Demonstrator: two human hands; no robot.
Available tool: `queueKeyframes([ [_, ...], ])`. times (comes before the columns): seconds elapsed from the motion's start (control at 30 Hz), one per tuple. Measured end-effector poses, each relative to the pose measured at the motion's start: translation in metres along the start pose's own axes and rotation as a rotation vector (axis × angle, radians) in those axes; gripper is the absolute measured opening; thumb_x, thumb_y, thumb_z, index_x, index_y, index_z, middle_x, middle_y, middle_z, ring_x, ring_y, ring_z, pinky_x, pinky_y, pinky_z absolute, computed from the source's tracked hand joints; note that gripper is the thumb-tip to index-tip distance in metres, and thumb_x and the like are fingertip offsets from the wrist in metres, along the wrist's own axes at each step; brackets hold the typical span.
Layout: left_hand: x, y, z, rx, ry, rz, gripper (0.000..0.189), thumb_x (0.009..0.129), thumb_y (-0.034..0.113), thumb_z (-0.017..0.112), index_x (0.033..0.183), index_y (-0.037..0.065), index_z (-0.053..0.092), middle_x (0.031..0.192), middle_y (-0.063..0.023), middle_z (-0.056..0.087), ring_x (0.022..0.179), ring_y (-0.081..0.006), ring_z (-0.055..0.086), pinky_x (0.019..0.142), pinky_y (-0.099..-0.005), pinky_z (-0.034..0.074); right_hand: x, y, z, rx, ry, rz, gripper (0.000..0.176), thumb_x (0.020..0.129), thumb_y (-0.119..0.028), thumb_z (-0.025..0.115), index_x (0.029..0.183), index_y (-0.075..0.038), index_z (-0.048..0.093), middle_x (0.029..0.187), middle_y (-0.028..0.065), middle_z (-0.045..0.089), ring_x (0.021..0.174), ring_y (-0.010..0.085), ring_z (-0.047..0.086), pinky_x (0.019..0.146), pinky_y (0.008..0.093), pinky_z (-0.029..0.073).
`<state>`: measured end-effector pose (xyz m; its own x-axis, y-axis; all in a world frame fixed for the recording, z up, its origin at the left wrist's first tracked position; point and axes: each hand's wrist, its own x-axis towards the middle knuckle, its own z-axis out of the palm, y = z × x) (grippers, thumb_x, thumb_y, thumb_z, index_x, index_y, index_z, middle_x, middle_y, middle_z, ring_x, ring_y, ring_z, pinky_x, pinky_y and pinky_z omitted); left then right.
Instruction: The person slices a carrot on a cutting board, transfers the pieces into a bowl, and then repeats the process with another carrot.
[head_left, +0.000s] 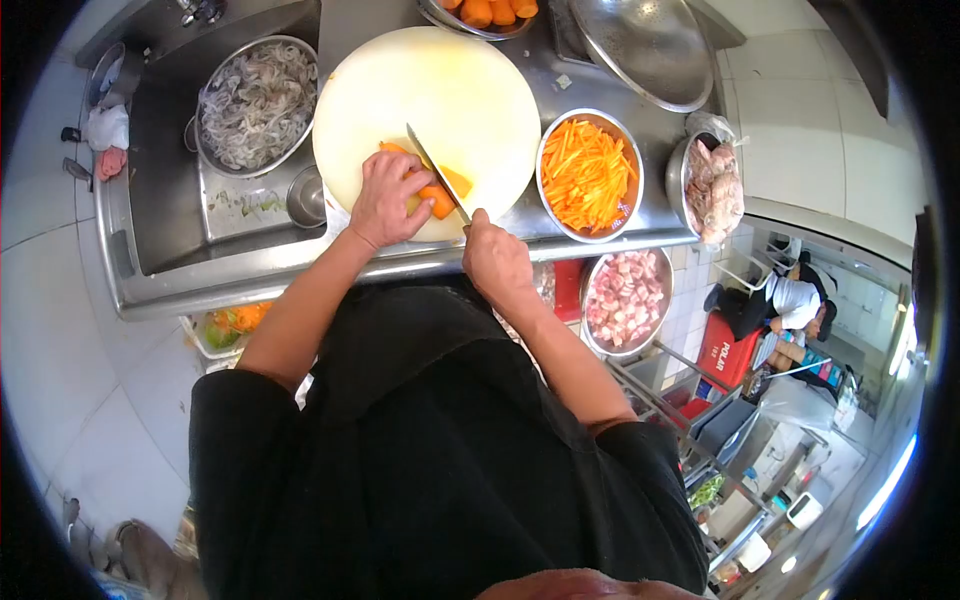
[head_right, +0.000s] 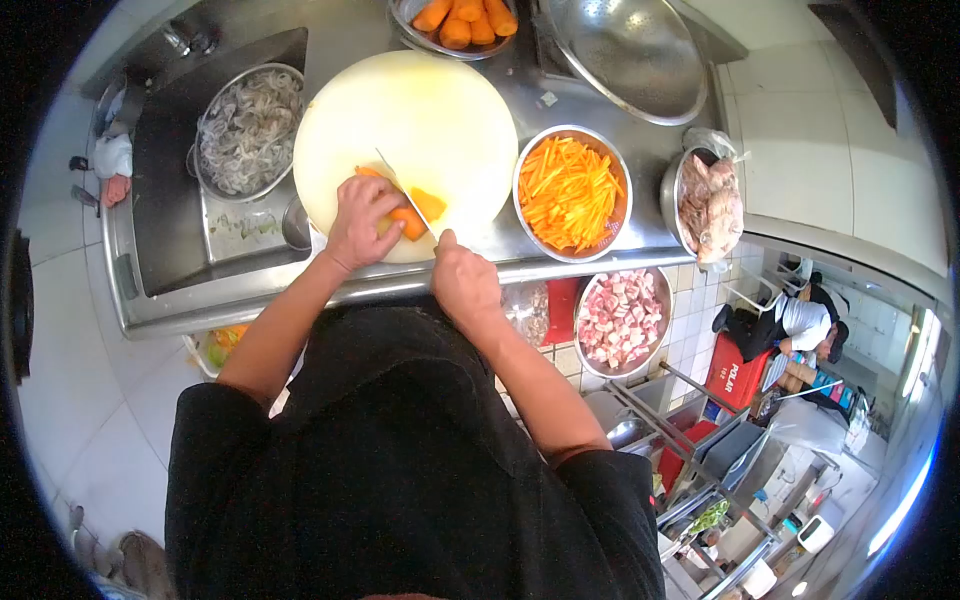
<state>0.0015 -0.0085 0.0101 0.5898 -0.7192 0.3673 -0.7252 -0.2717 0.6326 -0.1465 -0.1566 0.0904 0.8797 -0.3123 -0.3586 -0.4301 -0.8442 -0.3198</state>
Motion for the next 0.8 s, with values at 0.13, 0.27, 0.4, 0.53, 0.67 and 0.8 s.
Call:
queueKeyframes([
  [0.13, 0.0, 0.0, 0.0, 0.0, 0.015, 0.016, 0.03, 0.084, 0.03, 0.073, 0.108, 0.012, 0.07, 0.111, -0.0085, 0.059, 0.112, -0.0311, 0.054, 0.106, -0.0503, 0.035, -0.01, -0.006, -0.023, 0.008, 0.0, 0.039, 0.01, 0.098, -0.008, 0.051, 0.1, 0.001, 0.055, 0.079, 0.0281, 0.071, 0.08, 0.0471, 0.073, 0.074, 0.0566, 0.057],
  [0.27, 0.0, 0.0, 0.0, 0.017, 0.003, 0.018, 0.031, 0.083, 0.03, 0.073, 0.108, 0.011, 0.07, 0.11, -0.0089, 0.059, 0.112, -0.031, 0.054, 0.106, -0.0505, 0.035, -0.045, -0.018, -0.061, -0.027, -0.044, 0.065, 0.01, 0.098, -0.008, 0.051, 0.099, 0.0, 0.056, 0.078, 0.0284, 0.071, 0.078, 0.0472, 0.072, 0.073, 0.0571, 0.057],
  [0.4, 0.001, 0.0, 0.001, 0.007, 0.053, 0.047, 0.03, 0.083, 0.029, 0.072, 0.107, 0.01, 0.069, 0.11, -0.009, 0.059, 0.111, -0.0311, 0.054, 0.106, -0.0507, 0.035, -0.055, -0.012, -0.053, -0.018, -0.055, 0.077, 0.01, 0.098, -0.008, 0.051, 0.099, 0.001, 0.055, 0.079, 0.0288, 0.071, 0.076, 0.0476, 0.072, 0.072, 0.0573, 0.057],
  [0.53, 0.0, 0.001, -0.001, 0.004, 0.017, 0.017, 0.03, 0.083, 0.028, 0.072, 0.107, 0.01, 0.069, 0.11, -0.009, 0.06, 0.111, -0.0317, 0.054, 0.105, -0.0506, 0.036, -0.021, -0.009, -0.015, -0.002, -0.028, 0.06, 0.011, 0.098, -0.01, 0.051, 0.1, 0.0, 0.055, 0.079, 0.028, 0.072, 0.077, 0.0465, 0.073, 0.072, 0.0568, 0.057],
  [0.67, -0.001, -0.002, 0.001, -0.003, 0.018, 0.014, 0.029, 0.084, 0.027, 0.073, 0.107, 0.01, 0.069, 0.111, -0.0087, 0.06, 0.11, -0.0321, 0.055, 0.105, -0.0504, 0.036, 0.004, -0.009, 0.005, 0.004, 0.013, 0.054, 0.013, 0.101, -0.012, 0.051, 0.1, -0.001, 0.055, 0.08, 0.0274, 0.073, 0.079, 0.0454, 0.074, 0.073, 0.0565, 0.057],
  [0.8, 0.0, -0.002, -0.001, -0.04, 0.03, 0.036, 0.028, 0.084, 0.027, 0.074, 0.107, 0.01, 0.069, 0.111, -0.0086, 0.06, 0.111, -0.0316, 0.055, 0.106, -0.05, 0.035, -0.004, -0.015, -0.013, 0.009, 0.029, 0.049, 0.012, 0.1, -0.012, 0.052, 0.1, -0.001, 0.055, 0.08, 0.0275, 0.073, 0.079, 0.0456, 0.074, 0.073, 0.0565, 0.057],
])
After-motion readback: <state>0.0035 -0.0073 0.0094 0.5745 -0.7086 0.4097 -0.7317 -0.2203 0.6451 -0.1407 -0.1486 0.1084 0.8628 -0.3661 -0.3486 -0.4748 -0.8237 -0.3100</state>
